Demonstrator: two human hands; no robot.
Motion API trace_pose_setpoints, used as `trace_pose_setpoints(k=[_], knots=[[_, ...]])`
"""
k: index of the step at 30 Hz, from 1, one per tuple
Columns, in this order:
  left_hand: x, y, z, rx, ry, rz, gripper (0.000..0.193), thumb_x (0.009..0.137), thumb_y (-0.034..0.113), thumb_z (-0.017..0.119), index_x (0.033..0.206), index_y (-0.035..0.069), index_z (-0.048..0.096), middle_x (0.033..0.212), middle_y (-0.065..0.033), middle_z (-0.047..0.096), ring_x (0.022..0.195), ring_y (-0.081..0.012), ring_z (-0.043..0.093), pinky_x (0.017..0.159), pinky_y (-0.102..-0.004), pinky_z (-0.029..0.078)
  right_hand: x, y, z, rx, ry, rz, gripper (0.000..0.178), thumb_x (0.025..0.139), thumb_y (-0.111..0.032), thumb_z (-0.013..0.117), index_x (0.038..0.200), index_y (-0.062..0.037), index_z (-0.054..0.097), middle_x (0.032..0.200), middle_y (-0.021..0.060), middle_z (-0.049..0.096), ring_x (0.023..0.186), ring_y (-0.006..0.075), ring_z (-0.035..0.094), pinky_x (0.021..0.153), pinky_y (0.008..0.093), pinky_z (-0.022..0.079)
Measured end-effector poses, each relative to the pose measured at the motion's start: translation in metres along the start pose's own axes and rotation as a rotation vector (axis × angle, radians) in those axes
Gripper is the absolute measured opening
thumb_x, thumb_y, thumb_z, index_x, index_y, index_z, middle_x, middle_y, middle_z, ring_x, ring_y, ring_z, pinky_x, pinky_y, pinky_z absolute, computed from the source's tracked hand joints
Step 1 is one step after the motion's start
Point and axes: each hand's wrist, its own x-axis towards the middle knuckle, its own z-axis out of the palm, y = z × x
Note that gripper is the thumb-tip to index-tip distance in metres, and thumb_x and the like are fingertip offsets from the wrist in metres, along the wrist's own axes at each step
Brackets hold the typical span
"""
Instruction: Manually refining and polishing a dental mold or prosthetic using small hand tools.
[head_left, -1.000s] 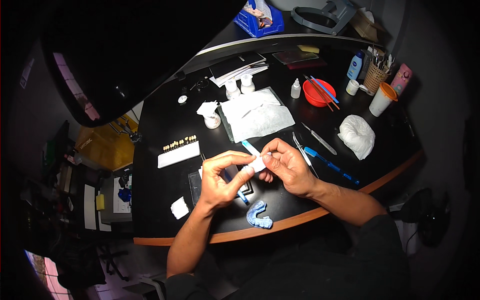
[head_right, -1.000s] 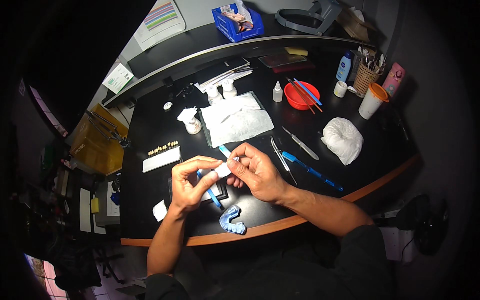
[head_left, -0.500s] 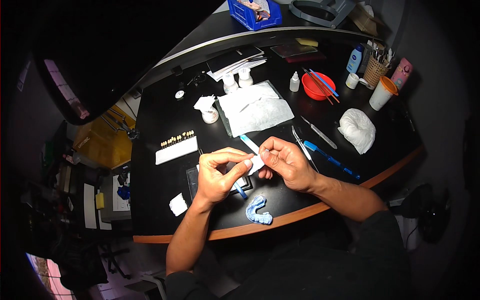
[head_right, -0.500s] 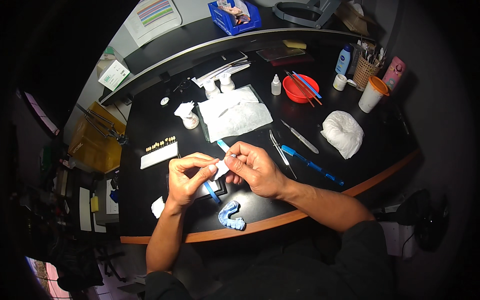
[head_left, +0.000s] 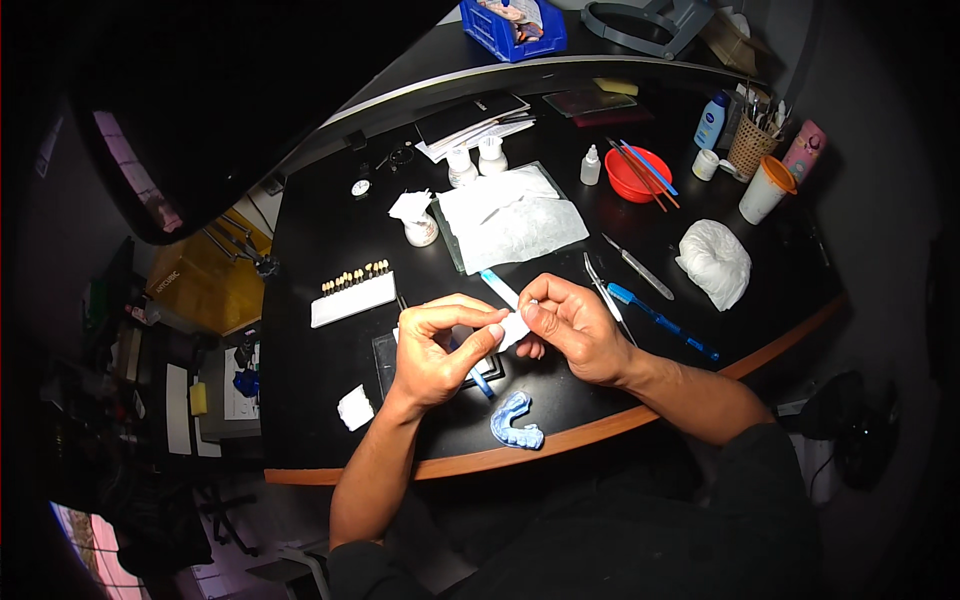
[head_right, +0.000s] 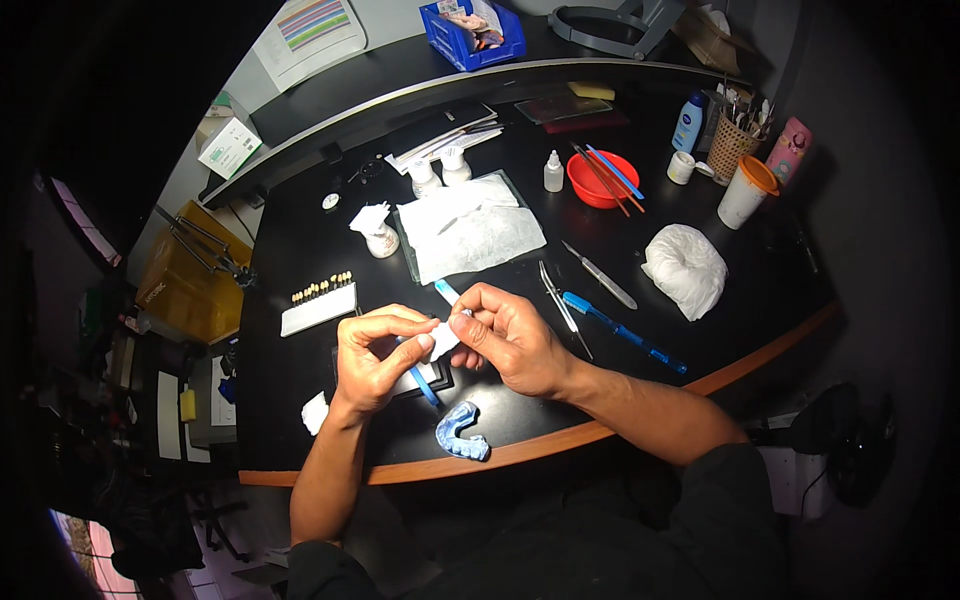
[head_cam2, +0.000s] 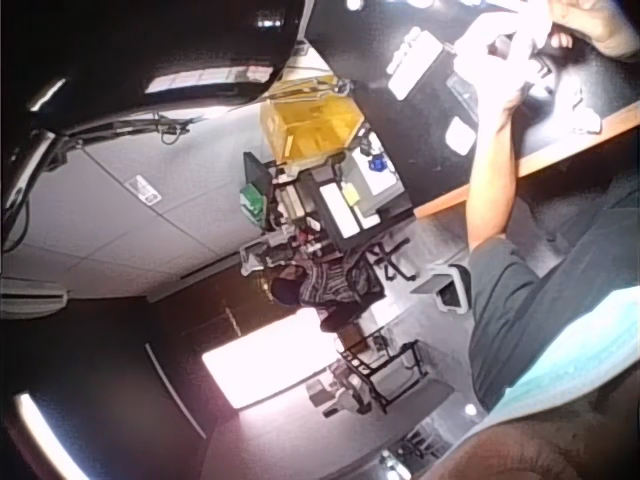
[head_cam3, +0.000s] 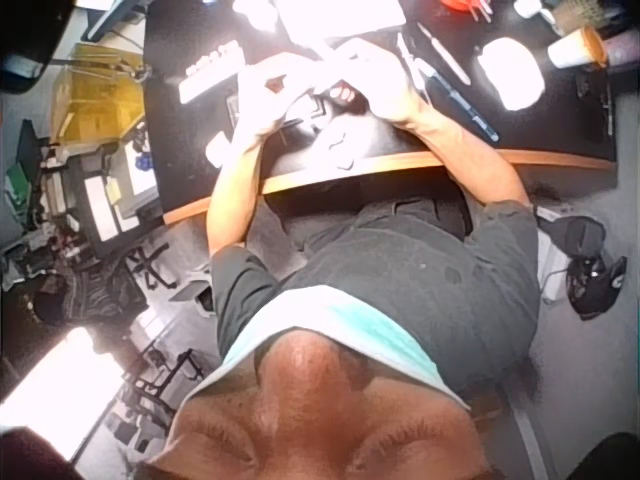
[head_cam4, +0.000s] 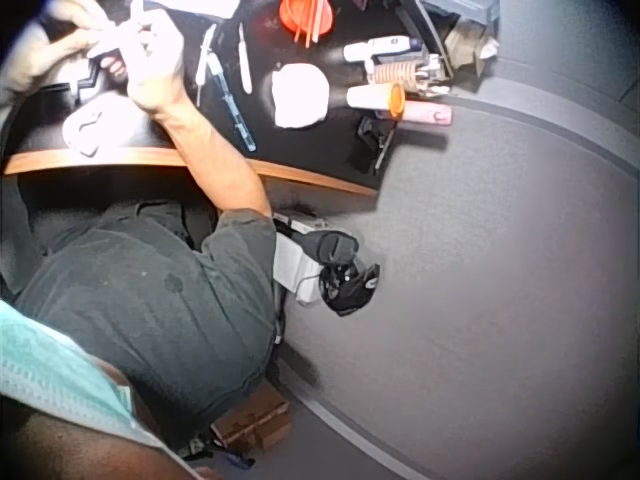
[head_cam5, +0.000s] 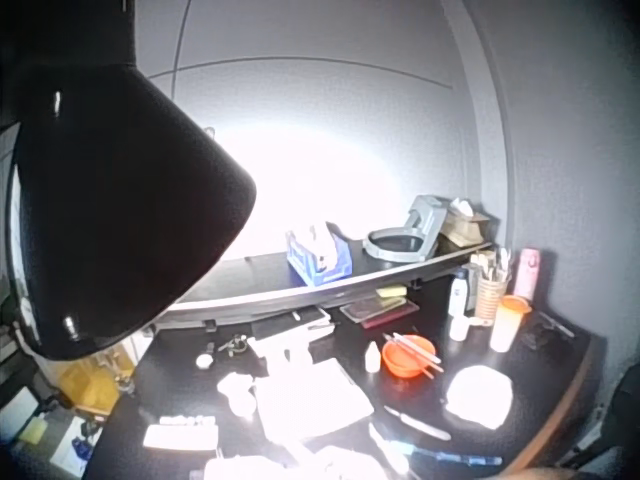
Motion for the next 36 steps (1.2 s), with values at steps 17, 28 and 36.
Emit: trace_pose_setpoints(k=[17,28,36], knots=[[0.0,-0.003,0.0,0.032,-0.004,0.006,0.017,0.084,-0.003,0.076,0.101,-0.005,0.079,0.095,-0.0161,0.076,0.087,-0.0179,0.072,0.08,-0.028,0.054,0.002,0.002,-0.004,-0.006,0.013,0.008,0.021,0.109,-0.025,0.056,0.109,-0.004,0.058,0.089,0.0029,0.065,0.076,0.0067,0.064,0.069,0.0225,0.052],[0.0,-0.002,-0.002,0.072,-0.039,0.022,0.016,0.087,-0.004,0.073,0.102,-0.005,0.079,0.098,-0.0168,0.076,0.086,-0.0171,0.07,0.077,-0.027,0.054,0.001,0.002,-0.003,-0.009,0.0,0.008,0.02,0.109,-0.025,0.056,0.109,-0.0041,0.058,0.09,0.0036,0.066,0.077,0.007,0.065,0.069,0.0223,0.052],[0.002,0.002,-0.003,-0.042,0.108,0.024,0.014,0.088,-0.005,0.072,0.101,-0.005,0.079,0.095,-0.0156,0.076,0.083,-0.0158,0.07,0.076,-0.0261,0.053,0.001,-0.001,-0.003,0.008,-0.014,0.006,0.021,0.109,-0.026,0.056,0.109,-0.0044,0.058,0.093,0.0032,0.065,0.079,0.0072,0.066,0.07,0.0219,0.052]])
